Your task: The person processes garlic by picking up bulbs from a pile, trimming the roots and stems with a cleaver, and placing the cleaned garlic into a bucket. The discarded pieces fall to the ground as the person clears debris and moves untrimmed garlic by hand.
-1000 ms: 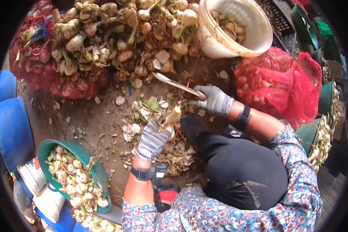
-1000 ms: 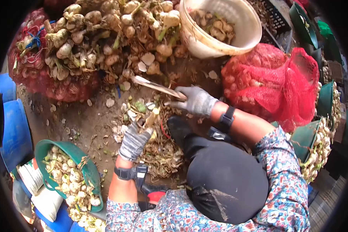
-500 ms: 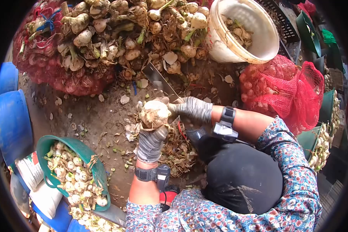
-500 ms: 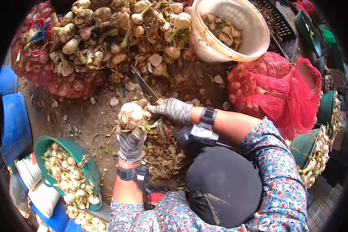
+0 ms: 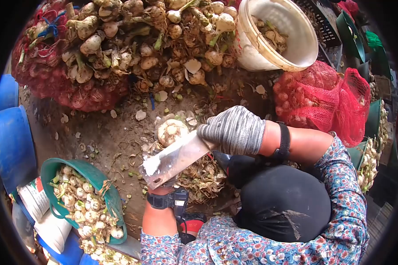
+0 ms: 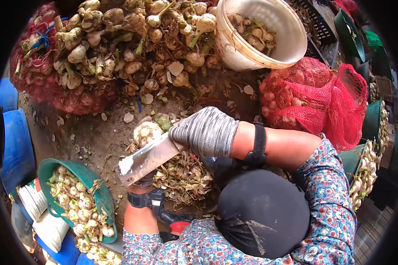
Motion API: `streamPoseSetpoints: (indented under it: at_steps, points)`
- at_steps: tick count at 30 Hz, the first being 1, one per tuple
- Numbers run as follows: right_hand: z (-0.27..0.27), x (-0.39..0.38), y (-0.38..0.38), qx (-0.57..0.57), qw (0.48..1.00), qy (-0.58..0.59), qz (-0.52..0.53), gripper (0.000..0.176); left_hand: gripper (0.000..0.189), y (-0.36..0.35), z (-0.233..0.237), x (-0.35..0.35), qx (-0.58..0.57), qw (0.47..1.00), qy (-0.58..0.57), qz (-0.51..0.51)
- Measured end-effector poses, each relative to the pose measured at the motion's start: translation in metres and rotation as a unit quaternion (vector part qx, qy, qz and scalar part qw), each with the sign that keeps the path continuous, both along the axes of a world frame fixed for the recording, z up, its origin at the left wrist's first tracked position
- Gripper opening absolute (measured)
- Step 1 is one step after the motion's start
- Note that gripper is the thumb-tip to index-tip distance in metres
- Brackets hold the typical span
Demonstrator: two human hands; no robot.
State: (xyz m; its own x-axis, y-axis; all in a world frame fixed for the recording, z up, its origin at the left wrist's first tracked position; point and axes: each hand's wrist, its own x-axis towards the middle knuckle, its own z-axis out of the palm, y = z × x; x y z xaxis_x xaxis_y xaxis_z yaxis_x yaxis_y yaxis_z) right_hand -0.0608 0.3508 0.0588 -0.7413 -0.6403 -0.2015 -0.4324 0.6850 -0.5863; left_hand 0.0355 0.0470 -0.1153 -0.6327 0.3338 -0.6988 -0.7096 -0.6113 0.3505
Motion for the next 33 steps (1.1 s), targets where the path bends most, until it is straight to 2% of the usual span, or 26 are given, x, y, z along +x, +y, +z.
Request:
streamPoseSetpoints:
  at_steps: [3,4,5,7,8,9,10,11,12,13,14,15,16,17,18,19,20,21,22,24,26,28,29,30,31,33]
  points:
    - [-0.008,0.002,-0.001,-0.009,1.000,-0.001,0.001,0.012,0.057,-0.010,0.017,-0.012,-0.200,0.956,0.169,-0.129]
    - [-0.008,0.002,-0.002,0.018,1.000,-0.008,0.006,0.013,0.057,-0.008,0.016,-0.010,-0.201,0.956,0.169,-0.129]
    - [-0.009,0.000,-0.003,0.017,1.000,-0.008,0.006,0.013,0.052,-0.004,0.014,-0.007,-0.311,0.887,0.293,-0.174]
    - [-0.015,-0.005,-0.004,0.089,0.993,-0.077,-0.002,0.015,0.044,0.003,0.004,-0.001,-0.495,0.660,0.509,-0.246]
    - [-0.023,-0.006,0.001,0.056,0.997,-0.053,-0.023,0.019,0.042,-0.002,-0.014,-0.033,-0.414,0.853,0.279,-0.153]
    - [-0.031,-0.003,0.005,0.059,0.997,-0.038,-0.018,0.021,0.038,0.000,-0.012,-0.016,-0.491,0.735,0.405,-0.234]
    - [-0.040,-0.001,0.007,0.061,0.998,-0.025,-0.011,0.022,0.036,0.039,0.060,-0.031,-0.563,0.587,0.515,-0.269]
    - [-0.046,-0.002,0.009,0.060,0.998,-0.025,-0.013,0.022,0.028,0.040,0.042,-0.026,-0.568,0.566,0.551,-0.232]
    - [-0.052,-0.004,0.011,0.081,0.996,-0.042,-0.018,0.023,0.028,0.046,0.053,-0.029,-0.566,0.565,0.552,-0.234]
    - [-0.057,-0.007,0.014,0.101,0.993,-0.059,-0.022,0.025,0.027,0.057,0.076,-0.038,-0.545,0.617,0.508,-0.254]
    - [-0.062,-0.008,0.023,0.110,0.972,-0.115,-0.171,0.024,0.027,0.063,0.098,-0.044,-0.523,0.664,0.461,-0.271]
    - [-0.084,-0.017,0.051,0.169,0.953,-0.119,-0.221,0.021,0.044,0.063,0.116,-0.043,-0.494,0.649,0.502,-0.287]
    - [-0.107,-0.008,0.075,-0.023,0.901,-0.246,-0.357,0.027,0.061,0.056,0.130,-0.035,-0.464,0.631,0.542,-0.305]
    - [-0.101,-0.013,0.084,0.172,0.929,-0.145,-0.295,0.035,0.064,0.039,0.116,-0.023,-0.513,0.634,0.486,-0.314]
    - [-0.100,-0.010,0.082,0.165,0.934,-0.140,-0.285,0.035,0.067,0.015,0.103,-0.010,-0.559,0.637,0.422,-0.323]
    - [-0.100,0.000,0.081,0.149,0.938,-0.115,-0.289,0.035,0.047,-0.023,0.108,-0.015,-0.411,0.847,0.320,-0.107]
    - [-0.099,0.007,0.082,0.137,0.941,-0.086,-0.296,0.035,0.039,-0.048,0.110,-0.025,-0.204,0.953,0.185,0.122]
    - [-0.100,0.012,0.078,0.095,0.940,-0.065,-0.321,0.030,0.048,-0.025,0.156,-0.037,-0.105,0.912,0.183,0.352]
    - [-0.098,0.014,0.079,0.093,0.939,-0.066,-0.324,0.030,0.048,-0.052,0.176,-0.037,-0.308,0.860,0.306,0.269]
    - [-0.090,0.015,0.080,0.105,0.933,-0.118,-0.322,0.029,0.054,-0.122,0.194,-0.023,-0.204,0.828,0.259,0.453]
    - [-0.100,0.016,0.080,0.079,0.930,-0.123,-0.337,0.029,0.060,-0.128,0.204,-0.027,-0.169,0.775,0.271,0.545]
    - [-0.106,0.015,0.080,0.055,0.923,-0.123,-0.361,0.030,0.065,-0.110,0.188,-0.035,-0.054,0.829,0.213,0.513]
    - [-0.110,0.012,0.079,0.054,0.925,-0.124,-0.356,0.031,0.059,-0.086,0.175,-0.042,-0.177,0.873,0.350,0.288]
    - [-0.112,0.011,0.077,0.054,0.924,-0.125,-0.357,0.031,0.051,-0.084,0.144,-0.062,-0.190,0.895,0.332,0.230]
    - [-0.114,0.009,0.075,0.047,0.923,-0.132,-0.358,0.032,0.043,-0.024,0.156,-0.081,-0.222,0.906,0.323,0.160]
    - [-0.112,0.006,0.074,0.039,0.925,-0.145,-0.350,0.034,0.040,0.010,0.108,-0.119,-0.436,0.839,0.326,-0.019]
